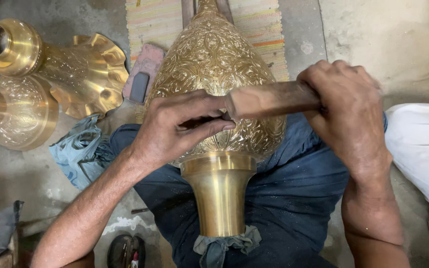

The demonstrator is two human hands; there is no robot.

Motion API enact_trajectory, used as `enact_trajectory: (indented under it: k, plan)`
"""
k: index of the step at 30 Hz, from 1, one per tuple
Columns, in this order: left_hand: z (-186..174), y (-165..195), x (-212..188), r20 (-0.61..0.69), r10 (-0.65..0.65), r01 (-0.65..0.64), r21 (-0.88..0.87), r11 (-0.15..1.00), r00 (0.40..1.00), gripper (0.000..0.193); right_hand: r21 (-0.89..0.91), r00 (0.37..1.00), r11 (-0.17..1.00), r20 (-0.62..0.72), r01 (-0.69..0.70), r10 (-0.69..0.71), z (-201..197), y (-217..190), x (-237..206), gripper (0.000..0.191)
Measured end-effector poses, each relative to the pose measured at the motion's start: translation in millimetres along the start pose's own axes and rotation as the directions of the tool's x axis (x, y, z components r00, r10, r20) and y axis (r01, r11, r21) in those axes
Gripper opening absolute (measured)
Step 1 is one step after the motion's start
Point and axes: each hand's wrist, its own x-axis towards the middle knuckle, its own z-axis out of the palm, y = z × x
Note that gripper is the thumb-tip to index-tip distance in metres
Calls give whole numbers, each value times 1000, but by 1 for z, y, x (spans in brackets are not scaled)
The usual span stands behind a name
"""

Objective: The person sits cross-legged on the floor with an engraved brass vase held between their legs. They hold a small chisel against the vase's embossed floral patterns and strike it with a wooden mallet, repositioning the chisel across the surface to refine the raised decoration.

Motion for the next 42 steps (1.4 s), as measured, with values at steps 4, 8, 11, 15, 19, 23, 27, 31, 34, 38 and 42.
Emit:
enact_trajectory:
  k: [4,8,11,15,19,23,27,31,34,38,42]
  plan:
    - [-1,3,1,-5,-17,17,-27,999,1000,32,375,965,890,54,-258,256,3,8,-9,24]
    - [-3,5,3,-21,-2,1,-38,999,1000,34,300,985,942,-35,-152,170,7,8,-9,28]
    - [-4,7,4,-5,-24,24,-38,999,1000,33,454,958,865,-72,-216,278,7,3,-7,28]
    - [-5,6,5,14,-36,35,27,999,999,31,44,997,996,-15,-80,81,0,-2,-6,32]
    - [-6,7,4,0,9,-9,-33,999,1000,31,143,994,983,34,-111,107,-1,0,-6,39]
    - [-8,9,2,23,-4,4,-14,1000,1000,31,-1,998,1000,-64,6,-6,3,5,-7,32]
    - [-7,9,2,11,8,-7,-64,998,1000,33,288,947,904,30,-315,320,7,8,-14,21]
    - [-4,6,5,-5,-11,11,-28,1000,1000,35,220,983,973,-149,-68,102,11,7,-17,15]
    - [-6,5,5,11,1,-1,-33,999,1000,34,460,960,866,-89,-197,266,10,5,-13,19]
    - [-8,6,5,24,1,0,-24,1000,1000,34,-237,993,967,-49,94,-109,0,0,-7,26]
    - [-6,5,5,9,47,-47,-21,999,999,32,313,974,925,1,-215,226,-3,-10,-5,17]
